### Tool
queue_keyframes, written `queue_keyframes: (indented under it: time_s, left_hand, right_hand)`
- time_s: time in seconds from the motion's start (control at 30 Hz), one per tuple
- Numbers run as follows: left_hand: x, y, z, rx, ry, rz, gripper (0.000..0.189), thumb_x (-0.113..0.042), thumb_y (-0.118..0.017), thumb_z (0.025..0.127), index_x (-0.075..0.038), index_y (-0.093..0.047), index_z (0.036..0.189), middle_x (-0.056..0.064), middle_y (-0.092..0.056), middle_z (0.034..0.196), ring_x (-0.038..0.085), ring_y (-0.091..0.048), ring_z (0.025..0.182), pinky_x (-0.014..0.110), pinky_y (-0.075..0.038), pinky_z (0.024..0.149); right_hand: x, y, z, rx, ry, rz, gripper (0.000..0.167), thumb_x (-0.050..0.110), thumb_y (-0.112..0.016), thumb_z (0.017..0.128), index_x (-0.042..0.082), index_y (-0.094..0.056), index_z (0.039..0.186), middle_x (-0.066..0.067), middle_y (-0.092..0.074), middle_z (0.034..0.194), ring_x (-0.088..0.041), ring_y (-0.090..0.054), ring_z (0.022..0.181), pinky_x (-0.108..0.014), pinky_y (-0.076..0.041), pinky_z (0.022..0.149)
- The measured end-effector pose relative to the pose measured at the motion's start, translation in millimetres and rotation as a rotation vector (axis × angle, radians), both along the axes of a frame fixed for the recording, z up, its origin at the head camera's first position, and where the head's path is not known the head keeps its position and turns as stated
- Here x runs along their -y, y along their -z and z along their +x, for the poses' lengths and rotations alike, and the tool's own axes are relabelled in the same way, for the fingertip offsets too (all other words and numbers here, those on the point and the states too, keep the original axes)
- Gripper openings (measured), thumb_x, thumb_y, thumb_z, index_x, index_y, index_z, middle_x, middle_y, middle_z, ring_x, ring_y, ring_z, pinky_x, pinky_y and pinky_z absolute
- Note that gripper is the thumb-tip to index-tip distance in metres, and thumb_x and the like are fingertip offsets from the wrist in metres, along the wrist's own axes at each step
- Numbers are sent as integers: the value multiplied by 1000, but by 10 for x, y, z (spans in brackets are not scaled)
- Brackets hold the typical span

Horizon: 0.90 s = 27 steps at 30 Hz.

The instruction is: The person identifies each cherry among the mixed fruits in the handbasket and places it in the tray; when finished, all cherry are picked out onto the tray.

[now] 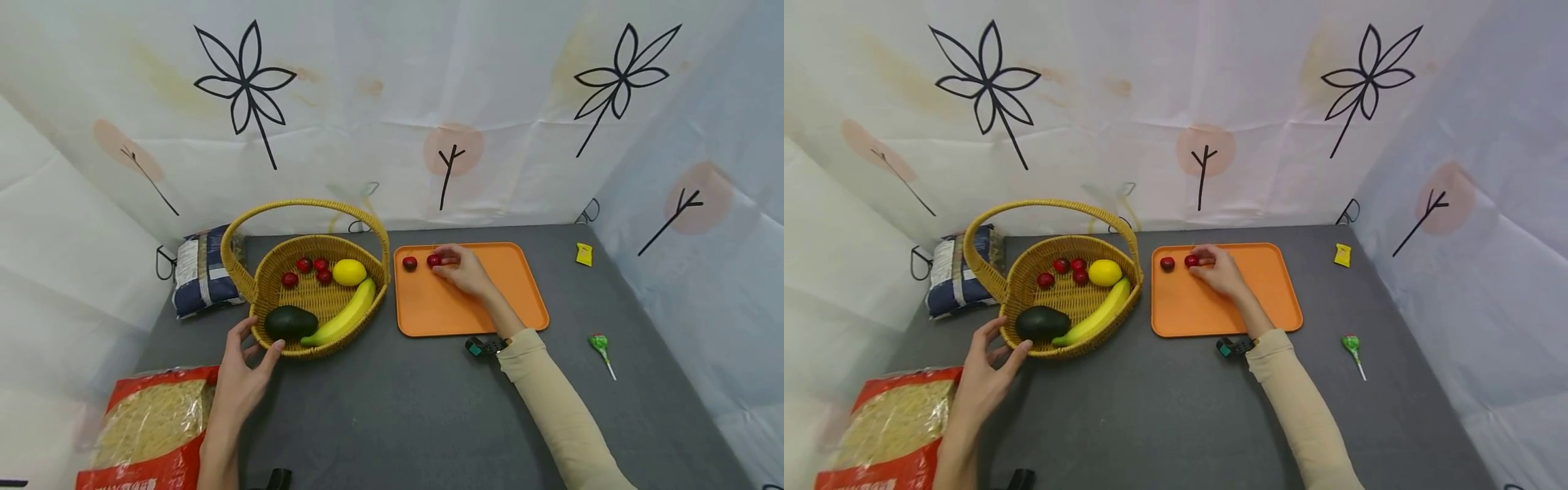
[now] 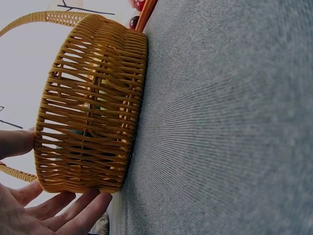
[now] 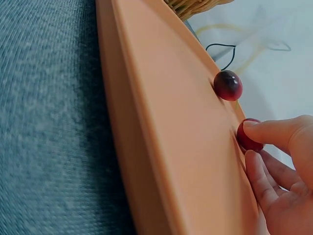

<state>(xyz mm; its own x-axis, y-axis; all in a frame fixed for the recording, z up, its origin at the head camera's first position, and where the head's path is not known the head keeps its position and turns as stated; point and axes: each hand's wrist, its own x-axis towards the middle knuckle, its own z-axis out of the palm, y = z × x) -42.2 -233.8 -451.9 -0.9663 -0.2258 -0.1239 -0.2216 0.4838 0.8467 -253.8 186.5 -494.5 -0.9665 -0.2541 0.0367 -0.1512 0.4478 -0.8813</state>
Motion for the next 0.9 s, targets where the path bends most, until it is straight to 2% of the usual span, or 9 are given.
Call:
queue_keyframes:
  time_s: [0.2, 0.3, 0.37, 0.47, 0.53, 0.6, 0.8, 0.9]
  left_hand:
    - [-6, 0, 3, 10, -9, -3, 84, -34, -71, 106, -10, -22, 170, 28, -28, 175, 52, -48, 149, 69, -38, 125]
    - [-9, -6, 3, 13, -9, -1, 84, -35, -71, 106, -10, -22, 170, 28, -28, 175, 53, -48, 148, 70, -38, 125]
    - [-9, -9, 1, 14, -11, 1, 83, -35, -71, 107, -10, -22, 170, 28, -28, 175, 53, -48, 148, 70, -38, 125]
    - [-12, -19, 4, 10, -14, 4, 82, -34, -71, 106, -10, -23, 169, 27, -28, 175, 52, -47, 149, 70, -38, 125]
    - [-12, -21, 4, 4, -17, 5, 82, -33, -71, 106, -10, -24, 169, 26, -28, 176, 52, -47, 150, 69, -38, 126]
    - [-15, -21, 2, -2, -13, 6, 82, -33, -71, 106, -10, -24, 169, 27, -28, 175, 52, -46, 150, 70, -37, 126]
    - [-16, -18, 2, -3, -9, 5, 83, -34, -71, 106, -9, -23, 169, 28, -28, 175, 51, -46, 151, 70, -37, 126]
    - [-16, -19, 2, 1, -11, 4, 83, -34, -71, 106, -10, -23, 169, 27, -28, 176, 51, -46, 151, 69, -38, 125]
  right_hand:
    - [1, -21, 4, -7, 4, 19, 41, 6, -75, 102, -1, -64, 141, -27, -66, 145, -44, -65, 129, -54, -55, 109]
    - [2, -26, 8, -8, 8, 22, 42, 6, -75, 102, -2, -64, 141, -26, -66, 144, -43, -66, 128, -47, -56, 107]
    - [5, -37, 19, -1, 14, 13, 42, 6, -75, 102, -2, -64, 142, -27, -66, 143, -42, -66, 127, -38, -57, 102]
    - [9, -67, 48, 26, 28, -18, 43, 6, -75, 102, -2, -63, 142, -27, -68, 139, -41, -67, 123, -25, -58, 85]
    - [8, -91, 70, 35, 33, -35, 44, 7, -75, 102, -1, -63, 143, -27, -69, 137, -41, -68, 121, -20, -56, 75]
    - [2, -112, 88, 29, 31, -49, 44, 8, -74, 103, -1, -62, 144, -27, -68, 139, -43, -68, 123, -18, -55, 72]
    - [9, -220, 185, -46, -16, -99, 46, 10, -74, 103, -4, -60, 144, -27, -62, 148, -46, -65, 131, -21, -57, 93]
    - [42, -329, 273, -67, -40, -161, 45, 9, -75, 102, -3, -61, 143, -28, -61, 147, -46, -65, 129, -21, -58, 95]
